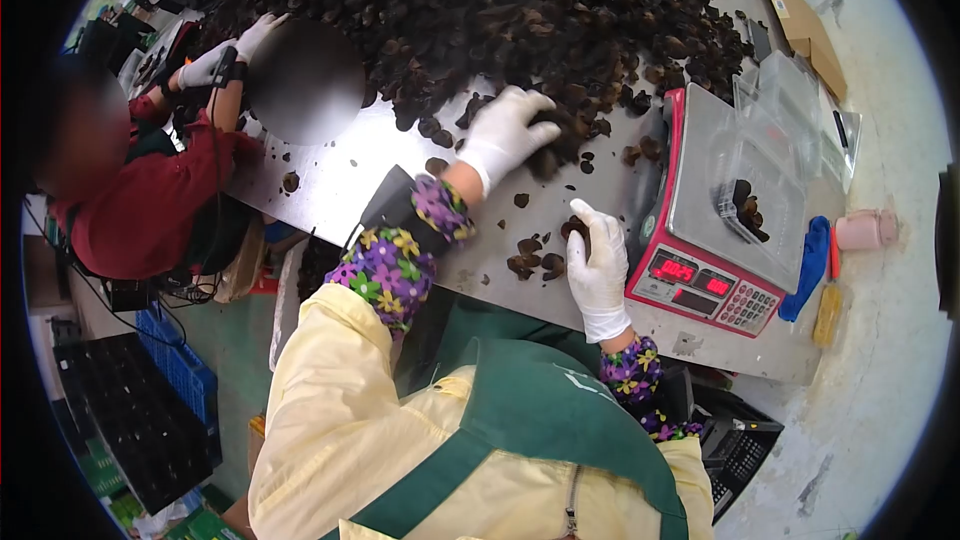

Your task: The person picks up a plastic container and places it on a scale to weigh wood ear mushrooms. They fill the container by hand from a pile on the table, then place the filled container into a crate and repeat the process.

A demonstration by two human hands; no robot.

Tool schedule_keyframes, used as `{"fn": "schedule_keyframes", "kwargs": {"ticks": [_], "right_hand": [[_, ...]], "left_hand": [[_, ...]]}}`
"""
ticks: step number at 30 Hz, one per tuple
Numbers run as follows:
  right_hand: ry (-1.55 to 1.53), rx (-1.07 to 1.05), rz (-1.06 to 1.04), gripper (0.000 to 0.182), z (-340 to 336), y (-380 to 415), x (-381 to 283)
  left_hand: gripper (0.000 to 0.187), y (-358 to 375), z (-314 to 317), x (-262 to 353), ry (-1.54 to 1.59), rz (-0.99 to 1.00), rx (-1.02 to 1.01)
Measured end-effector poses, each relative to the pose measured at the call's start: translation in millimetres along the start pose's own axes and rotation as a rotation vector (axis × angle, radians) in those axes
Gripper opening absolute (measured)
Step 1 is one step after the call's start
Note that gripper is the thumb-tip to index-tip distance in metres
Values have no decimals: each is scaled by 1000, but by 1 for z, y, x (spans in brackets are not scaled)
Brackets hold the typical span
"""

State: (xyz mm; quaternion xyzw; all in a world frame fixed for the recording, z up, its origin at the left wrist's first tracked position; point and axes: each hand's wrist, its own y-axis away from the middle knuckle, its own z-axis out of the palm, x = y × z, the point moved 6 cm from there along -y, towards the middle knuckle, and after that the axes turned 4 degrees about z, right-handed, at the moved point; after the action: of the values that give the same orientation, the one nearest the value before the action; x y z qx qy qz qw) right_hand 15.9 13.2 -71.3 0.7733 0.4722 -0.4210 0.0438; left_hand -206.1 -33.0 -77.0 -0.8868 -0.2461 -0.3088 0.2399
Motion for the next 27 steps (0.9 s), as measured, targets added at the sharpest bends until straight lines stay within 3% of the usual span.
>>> {"fn": "schedule_keyframes", "kwargs": {"ticks": [2,4,7,10,12,16,17,20,21,22,24,26,27], "right_hand": [[23,-4,19,43,0,10,6],[45,34,33,48,-6,26,6],[28,9,16,47,-2,32,12],[42,24,-28,41,-3,32,10],[-21,33,-70,35,-6,32,5],[-65,73,-107,32,-9,26,1],[-50,93,-120,32,-10,26,1],[-76,89,-110,32,-10,27,2],[-71,89,-112,32,-11,28,2],[-51,89,-116,32,-11,27,1],[-44,77,-138,32,-11,30,-3],[-11,84,-135,32,-12,31,-1],[-11,80,-138,32,-13,31,-2]], "left_hand": [[28,18,15,36,38,88,30],[18,46,3,57,102,-35,103],[9,74,-24,38,105,86,420],[12,105,-50,11,123,-83,457],[14,123,-61,-6,149,-243,433],[16,126,-64,-13,122,-228,416],[21,118,-56,-3,96,-212,310],[40,92,-25,29,26,4,122],[49,87,-11,36,27,-104,-55],[51,81,6,38,-45,111,6],[41,79,20,53,-246,151,-25],[26,77,31,49,-236,155,-75],[20,79,30,50,-192,160,3]]}}
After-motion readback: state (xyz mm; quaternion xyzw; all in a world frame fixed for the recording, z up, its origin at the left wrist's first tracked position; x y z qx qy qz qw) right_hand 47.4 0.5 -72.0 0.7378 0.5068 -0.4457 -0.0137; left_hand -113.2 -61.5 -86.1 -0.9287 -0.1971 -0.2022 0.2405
